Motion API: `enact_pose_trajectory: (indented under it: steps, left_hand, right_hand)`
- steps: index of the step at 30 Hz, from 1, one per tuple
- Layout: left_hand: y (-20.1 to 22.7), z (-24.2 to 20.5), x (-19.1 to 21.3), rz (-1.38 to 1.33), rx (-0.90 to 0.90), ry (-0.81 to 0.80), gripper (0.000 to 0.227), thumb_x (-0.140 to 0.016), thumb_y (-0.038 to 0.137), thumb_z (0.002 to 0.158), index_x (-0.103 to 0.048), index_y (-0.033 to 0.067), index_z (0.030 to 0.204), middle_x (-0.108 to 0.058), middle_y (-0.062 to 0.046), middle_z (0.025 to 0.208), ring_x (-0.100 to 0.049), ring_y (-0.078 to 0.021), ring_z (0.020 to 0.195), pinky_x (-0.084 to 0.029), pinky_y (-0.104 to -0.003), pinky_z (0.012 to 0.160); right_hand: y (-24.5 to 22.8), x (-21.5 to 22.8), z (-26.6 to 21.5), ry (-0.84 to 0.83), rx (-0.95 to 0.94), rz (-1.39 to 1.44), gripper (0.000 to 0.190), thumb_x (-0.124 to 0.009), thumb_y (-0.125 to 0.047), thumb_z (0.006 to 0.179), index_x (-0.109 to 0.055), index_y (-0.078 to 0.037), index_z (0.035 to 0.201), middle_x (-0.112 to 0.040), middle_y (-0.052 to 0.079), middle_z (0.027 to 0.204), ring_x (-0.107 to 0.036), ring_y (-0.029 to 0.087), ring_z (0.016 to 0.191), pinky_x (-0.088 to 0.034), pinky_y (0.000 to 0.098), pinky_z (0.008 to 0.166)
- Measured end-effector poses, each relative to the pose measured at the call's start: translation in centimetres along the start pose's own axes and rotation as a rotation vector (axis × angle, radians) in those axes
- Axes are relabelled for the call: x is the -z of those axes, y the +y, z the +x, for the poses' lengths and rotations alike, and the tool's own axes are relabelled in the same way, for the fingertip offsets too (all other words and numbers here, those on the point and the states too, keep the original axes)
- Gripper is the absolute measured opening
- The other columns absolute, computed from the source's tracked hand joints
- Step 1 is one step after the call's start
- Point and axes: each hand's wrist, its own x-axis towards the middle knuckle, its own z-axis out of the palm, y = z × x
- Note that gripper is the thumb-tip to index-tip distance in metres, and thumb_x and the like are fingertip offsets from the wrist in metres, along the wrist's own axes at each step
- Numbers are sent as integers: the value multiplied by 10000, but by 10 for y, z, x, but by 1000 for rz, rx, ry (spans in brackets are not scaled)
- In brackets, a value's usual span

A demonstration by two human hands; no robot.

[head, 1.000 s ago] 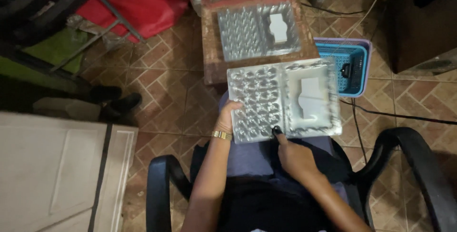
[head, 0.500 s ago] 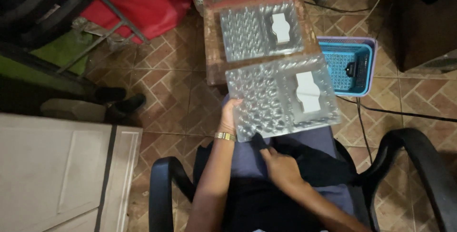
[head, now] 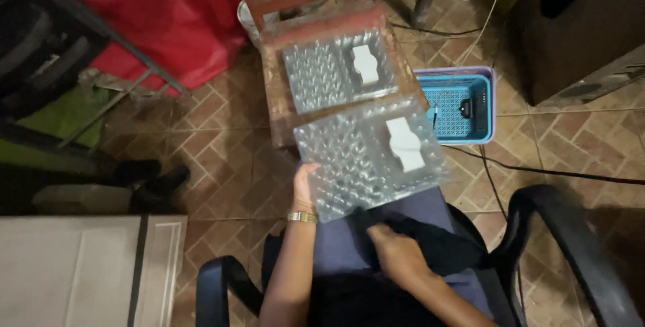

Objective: Cleaning plastic molds by wiping the cavities with a cloth

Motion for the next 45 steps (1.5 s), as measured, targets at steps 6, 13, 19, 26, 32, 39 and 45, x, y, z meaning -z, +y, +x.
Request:
enact_pose_trajectory:
  steps: [6, 13, 19, 26, 32, 39, 45]
  left_hand:
    - [1, -16, -27, 18, 134, -96, 297, -663, 225, 704, -683, 84, 965, -690, -110, 797, -657, -299, 679, -523, -380, 590]
    - [-17, -39, -51, 82, 197, -105, 364, -660, 234, 754, -682, 85, 1085, -710, -115, 894, -664, -300, 746, -526, -383, 660]
    - [-14, -36, -46, 97, 166, -38, 294, -663, 228, 752, -696, 84, 1007, -711, -100, 826, -662, -273, 670, -529, -356, 583]
    - [-13, -39, -45, 169, 202, -49, 236, -678, 217, 722, -669, 106, 931, -670, -68, 761, -638, -261, 645, -512, -356, 592]
    - [-19, -21, -28, 166, 232, -115, 273, -660, 222, 739, -675, 59, 956, -661, -94, 747, -629, -270, 608, -496, -354, 539]
    - [-19, -37, -47, 226, 227, -190, 332, -700, 173, 741, -670, 73, 1056, -697, -93, 859, -674, -292, 714, -546, -399, 638]
    - [-23, -18, -23, 165, 162, -92, 241, -718, 148, 713, -684, 63, 936, -684, -111, 755, -641, -289, 587, -501, -374, 507]
  right_hand:
    - [1, 30, -4, 155, -224, -17, 537, -477, -219, 972, -409, -232, 1504, -677, 121, 1081, -685, 458, 840, -509, 604, 582]
    - [6, 8, -19, 25, -344, -141, 271, -408, -161, 954, -509, -164, 1206, -663, 95, 1061, -725, 394, 784, -555, 564, 602]
    - [14, -16, -30, 249, -196, -452, 295, -537, -293, 981, -540, -105, 1209, -648, 54, 821, -675, 303, 501, -516, 457, 399]
    - [-5, 64, -7, -103, -449, -88, 417, -381, -287, 1024, -374, -157, 1420, -744, 175, 912, -710, 468, 809, -517, 601, 656]
    - [-6, 64, -24, -174, -425, -159, 545, -361, -222, 981, -329, -216, 1526, -754, 152, 835, -723, 437, 791, -531, 588, 683]
    - [-3, 77, 1, -202, -448, -339, 475, -357, -129, 948, -425, -126, 1417, -764, 154, 885, -749, 442, 812, -572, 580, 681]
    - [-2, 74, -27, -204, -336, -426, 537, -467, -115, 866, -446, -228, 1391, -758, 70, 829, -766, 370, 777, -609, 561, 673]
